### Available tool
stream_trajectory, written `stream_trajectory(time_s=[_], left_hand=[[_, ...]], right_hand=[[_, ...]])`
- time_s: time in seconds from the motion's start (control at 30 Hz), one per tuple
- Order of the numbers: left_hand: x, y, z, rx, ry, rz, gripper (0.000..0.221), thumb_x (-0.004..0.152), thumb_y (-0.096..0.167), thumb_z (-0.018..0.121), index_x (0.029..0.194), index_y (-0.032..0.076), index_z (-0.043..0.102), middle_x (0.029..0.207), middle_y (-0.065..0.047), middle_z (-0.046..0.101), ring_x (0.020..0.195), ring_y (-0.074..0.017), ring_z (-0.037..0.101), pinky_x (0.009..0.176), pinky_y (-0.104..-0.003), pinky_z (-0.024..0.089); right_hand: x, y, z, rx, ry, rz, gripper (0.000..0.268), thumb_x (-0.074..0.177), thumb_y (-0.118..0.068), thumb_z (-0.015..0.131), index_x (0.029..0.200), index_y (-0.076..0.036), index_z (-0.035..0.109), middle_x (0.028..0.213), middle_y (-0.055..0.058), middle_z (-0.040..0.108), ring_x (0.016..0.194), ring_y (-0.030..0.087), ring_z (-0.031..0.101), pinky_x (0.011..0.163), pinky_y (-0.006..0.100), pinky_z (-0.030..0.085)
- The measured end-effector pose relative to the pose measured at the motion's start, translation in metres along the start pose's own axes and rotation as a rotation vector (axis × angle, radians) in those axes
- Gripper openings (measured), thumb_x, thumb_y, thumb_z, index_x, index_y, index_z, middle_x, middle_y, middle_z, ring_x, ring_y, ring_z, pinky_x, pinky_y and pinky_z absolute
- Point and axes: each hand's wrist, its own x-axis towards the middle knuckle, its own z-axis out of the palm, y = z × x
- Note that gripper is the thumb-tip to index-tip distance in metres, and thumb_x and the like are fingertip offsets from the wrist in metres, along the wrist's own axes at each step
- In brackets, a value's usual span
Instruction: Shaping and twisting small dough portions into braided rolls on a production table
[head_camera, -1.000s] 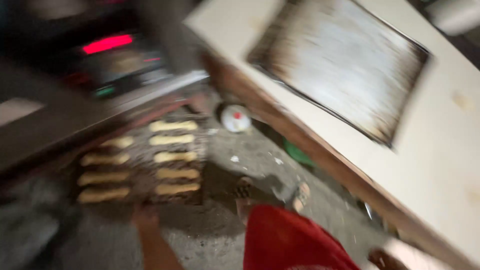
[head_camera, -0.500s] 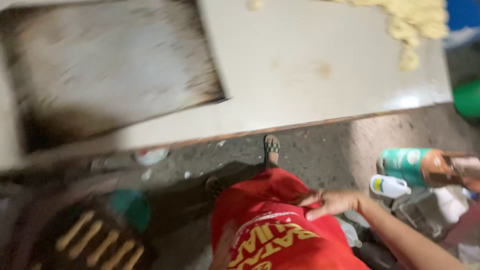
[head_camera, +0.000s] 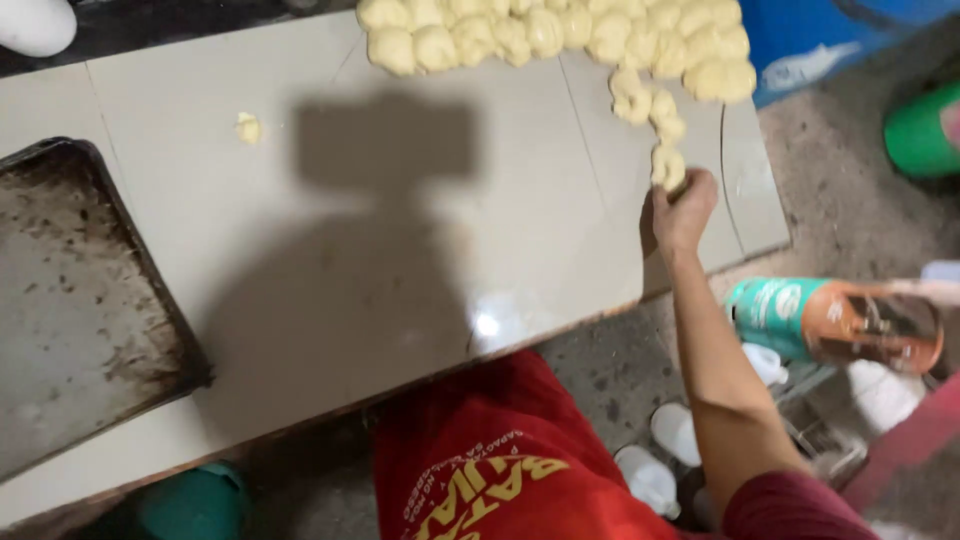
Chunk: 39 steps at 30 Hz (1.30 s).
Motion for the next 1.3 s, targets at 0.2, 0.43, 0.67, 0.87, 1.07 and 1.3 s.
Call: stream_trajectory(time_s=[0.2, 0.43, 0.67, 0.87, 1.07, 1.3], left_hand=[[0.088, -0.033, 0.040, -0.192, 0.331, -0.040, 0.082, 0.081, 0.053, 0.034, 0.156, 0.023, 0.021, 0.151, -0.024, 0.042, 0.138, -0.0378, 0.043, 0.112, -0.050, 0.031], [0.118, -0.065, 0.054, 0.401, -0.160, -0.233, 0.075, 0.092, 0.057, 0.016, 0.147, 0.013, 0.041, 0.153, -0.005, 0.047, 0.143, -0.0219, 0.040, 0.116, -0.041, 0.027], [0.113, -0.037, 0.041, 0.365, -0.151, -0.315, 0.090, 0.077, 0.075, 0.014, 0.151, 0.025, 0.027, 0.160, -0.008, 0.031, 0.145, -0.0338, 0.030, 0.112, -0.056, 0.028], [0.190, 0.007, 0.083, 0.452, -0.069, 0.295, 0.066, 0.102, 0.052, 0.020, 0.155, 0.012, 0.015, 0.165, -0.016, 0.013, 0.153, -0.0327, 0.009, 0.120, -0.054, 0.016], [0.294, -0.089, 0.132, 1.459, 0.105, 0.783, 0.071, 0.098, 0.038, 0.057, 0.152, 0.000, 0.030, 0.160, -0.021, 0.025, 0.148, -0.0361, 0.027, 0.123, -0.047, 0.021], [0.462, -0.081, 0.133, 1.595, 0.629, 0.735, 0.069, 0.097, 0.047, 0.065, 0.147, 0.005, 0.043, 0.156, -0.018, 0.031, 0.147, -0.0299, 0.030, 0.121, -0.048, 0.030]], right_hand=[[0.009, -0.147, -0.029, 0.655, -0.111, 0.186, 0.021, 0.085, 0.000, 0.060, 0.101, -0.011, 0.049, 0.093, 0.004, 0.051, 0.082, 0.014, 0.048, 0.074, 0.027, 0.041], [-0.078, -0.248, -0.059, 0.482, -0.834, -0.180, 0.051, 0.095, 0.005, 0.011, 0.129, 0.027, 0.042, 0.079, 0.023, 0.065, 0.061, 0.028, 0.064, 0.059, 0.032, 0.063], [-0.094, -0.267, 0.008, -0.237, -0.806, -0.805, 0.092, 0.094, -0.071, 0.026, 0.152, 0.000, 0.023, 0.157, 0.020, 0.024, 0.146, 0.032, 0.028, 0.121, 0.047, 0.025], [-0.029, -0.301, 0.125, -0.195, -0.614, -0.662, 0.082, 0.105, -0.050, 0.052, 0.152, 0.008, 0.020, 0.158, 0.029, 0.022, 0.148, 0.043, 0.023, 0.122, 0.052, 0.021], [-0.127, -0.294, 0.054, 0.139, -0.656, -0.153, 0.088, 0.096, -0.063, 0.013, 0.156, 0.001, 0.011, 0.164, 0.018, 0.016, 0.152, 0.031, 0.014, 0.126, 0.042, 0.006], [0.012, -0.257, 0.132, -0.204, -0.540, -0.629, 0.065, 0.097, -0.030, 0.048, 0.156, -0.007, 0.031, 0.158, 0.020, 0.032, 0.144, 0.046, 0.026, 0.108, 0.073, 0.005]])
